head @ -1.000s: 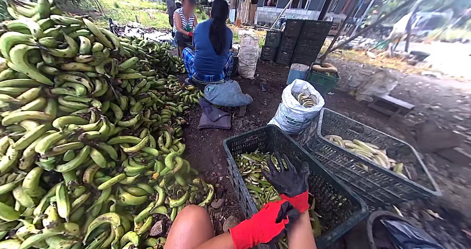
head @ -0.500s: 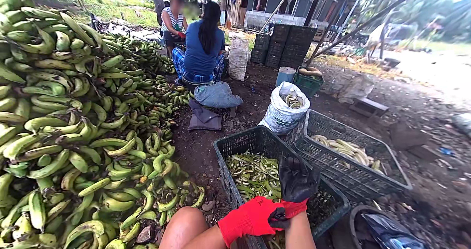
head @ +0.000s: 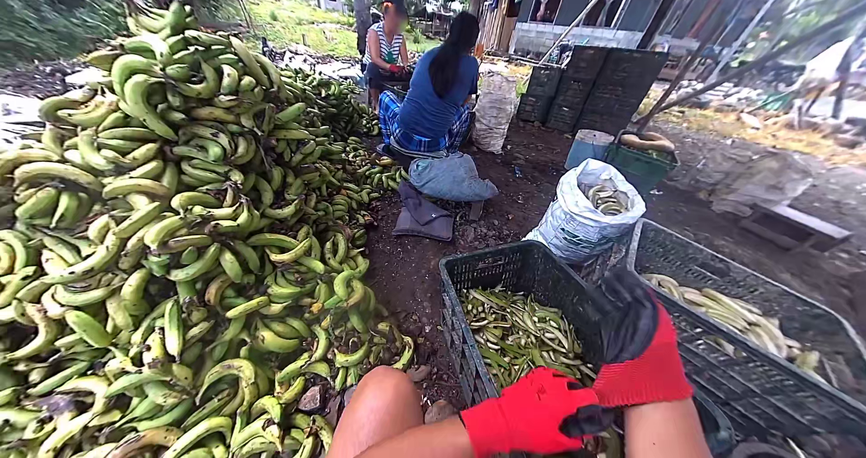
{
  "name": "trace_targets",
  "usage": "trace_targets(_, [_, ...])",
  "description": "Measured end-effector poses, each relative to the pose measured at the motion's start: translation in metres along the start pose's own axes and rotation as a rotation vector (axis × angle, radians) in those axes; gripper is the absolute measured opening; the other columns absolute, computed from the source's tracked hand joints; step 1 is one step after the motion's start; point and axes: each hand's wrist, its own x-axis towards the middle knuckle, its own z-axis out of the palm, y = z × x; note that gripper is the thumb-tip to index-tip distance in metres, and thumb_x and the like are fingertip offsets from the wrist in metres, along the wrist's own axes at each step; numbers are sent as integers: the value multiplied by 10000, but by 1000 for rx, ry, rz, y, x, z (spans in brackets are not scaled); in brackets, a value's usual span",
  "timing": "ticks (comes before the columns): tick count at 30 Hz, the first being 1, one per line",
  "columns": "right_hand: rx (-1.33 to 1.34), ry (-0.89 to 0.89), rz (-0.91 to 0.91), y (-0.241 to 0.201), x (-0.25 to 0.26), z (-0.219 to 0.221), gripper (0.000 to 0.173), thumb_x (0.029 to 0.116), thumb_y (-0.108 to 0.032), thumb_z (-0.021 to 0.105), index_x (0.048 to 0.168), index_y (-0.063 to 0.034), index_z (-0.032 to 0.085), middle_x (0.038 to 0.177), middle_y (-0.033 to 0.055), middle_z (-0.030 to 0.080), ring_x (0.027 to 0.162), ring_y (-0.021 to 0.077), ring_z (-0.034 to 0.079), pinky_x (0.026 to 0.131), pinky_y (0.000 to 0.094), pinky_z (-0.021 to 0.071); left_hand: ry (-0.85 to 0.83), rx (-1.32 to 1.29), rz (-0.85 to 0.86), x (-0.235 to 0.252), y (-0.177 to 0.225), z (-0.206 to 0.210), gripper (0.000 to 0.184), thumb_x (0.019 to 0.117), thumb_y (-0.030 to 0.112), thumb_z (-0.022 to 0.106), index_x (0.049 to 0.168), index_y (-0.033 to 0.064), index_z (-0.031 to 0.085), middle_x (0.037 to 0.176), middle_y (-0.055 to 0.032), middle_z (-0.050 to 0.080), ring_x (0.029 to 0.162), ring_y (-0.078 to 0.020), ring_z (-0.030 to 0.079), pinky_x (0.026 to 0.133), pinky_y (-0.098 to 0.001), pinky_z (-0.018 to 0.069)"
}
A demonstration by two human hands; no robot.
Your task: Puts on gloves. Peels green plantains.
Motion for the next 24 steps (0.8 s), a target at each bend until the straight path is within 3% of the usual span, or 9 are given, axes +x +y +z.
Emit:
trace_targets(3, [625,12,-353,-25,-1,24,658,1079,-581,183,1607,-194,123,1564,182,357,1345,400,506,1016,650,488,43,-161,-73,3,-26,11,172,903,84,690,969,-74,692,886,-218,692,882,-341,679,848,-485,523])
trace_targets(6, [637,-175,-422,-24,-18,32,806,1004,-700,-16,1632,-218,134,1596,104,371,1378,305,507,1096,542,470,-75,-178,-28,-4,-20,5,197,869,63,711,1012,-74,697,956,-223,703,960,-343,678,912,-489,507])
trace_targets(9, [-39,-133,-393,13,-8,9,471,1125,-274,193,1400,-59,510,1243,77,664,1092,174,672,971,369,563,-94,-161,122,-8,7,-3,119,858,81,690,913,-25,698,871,-176,697,895,-308,685,870,-448,526])
trace_targets(10, [-416,-123,-368,27,0,-2,418,1086,-179,399,1460,-23,498,1274,135,670,1104,188,684,979,355,569,-147,-114,137,-5,9,-5,117,877,104,679,911,-6,700,874,-170,699,906,-321,688,883,-466,525])
trace_targets(12, [-900,-172,-115,38,1,-8,761,1016,-332,642,1631,-102,257,1439,184,586,1277,260,615,1096,439,491,-325,-70,22,1,0,-7,190,924,171,659,999,1,699,963,-194,701,988,-356,675,927,-527,501])
trace_targets(14, [-1082,-311,119,47,-5,-26,849,998,-444,651,1635,-84,221,1481,225,541,1347,350,554,1134,553,427,-379,-79,-228,7,-25,-22,316,961,253,659,1182,29,692,1130,-169,706,1114,-303,656,1016,-517,478])
trace_targets(16, [-1282,-636,228,76,-10,-65,629,989,-446,652,1444,-30,529,1303,241,651,1203,378,639,1032,595,495,-209,-113,-441,3,-61,-45,358,973,245,670,1289,77,670,1182,-103,712,1112,-204,667,1033,-449,503])
trace_targets(19, [-1834,-1078,675,87,-34,-70,590,930,-484,701,1236,19,661,1251,317,637,1203,496,597,960,735,432,93,-106,-668,1,-89,-77,384,1048,314,568,1350,80,608,1188,-115,696,1041,-206,677,954,-462,532])
trace_targets(24, [-2072,-1115,825,106,-79,-62,554,933,-335,738,1262,95,623,1341,355,573,1292,526,524,1024,745,376,85,81,-704,1,-99,-79,422,1064,334,523,1382,66,596,1258,-167,672,1174,-293,639,1035,-529,468])
